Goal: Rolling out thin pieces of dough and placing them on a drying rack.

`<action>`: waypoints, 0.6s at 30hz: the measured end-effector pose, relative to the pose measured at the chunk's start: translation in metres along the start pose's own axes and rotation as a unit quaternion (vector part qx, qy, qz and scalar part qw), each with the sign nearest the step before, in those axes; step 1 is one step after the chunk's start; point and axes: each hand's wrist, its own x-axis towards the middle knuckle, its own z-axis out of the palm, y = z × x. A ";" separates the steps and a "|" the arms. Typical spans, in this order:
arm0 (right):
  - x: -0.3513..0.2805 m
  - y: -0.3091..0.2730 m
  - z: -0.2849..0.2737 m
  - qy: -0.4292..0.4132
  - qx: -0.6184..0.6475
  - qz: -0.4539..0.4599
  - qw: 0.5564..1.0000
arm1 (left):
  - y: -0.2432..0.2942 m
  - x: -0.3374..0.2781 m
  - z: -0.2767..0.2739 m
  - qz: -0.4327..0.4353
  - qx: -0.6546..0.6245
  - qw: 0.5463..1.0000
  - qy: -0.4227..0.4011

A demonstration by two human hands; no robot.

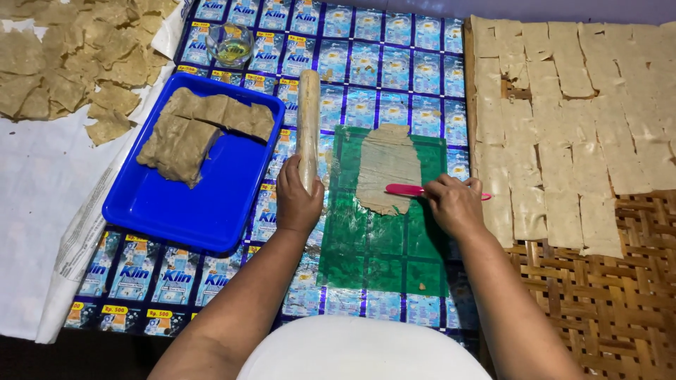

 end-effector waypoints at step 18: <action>-0.032 -0.039 0.004 -0.039 0.197 0.220 0.955 | 0.004 0.002 -0.003 -0.011 -0.013 1.000 0.001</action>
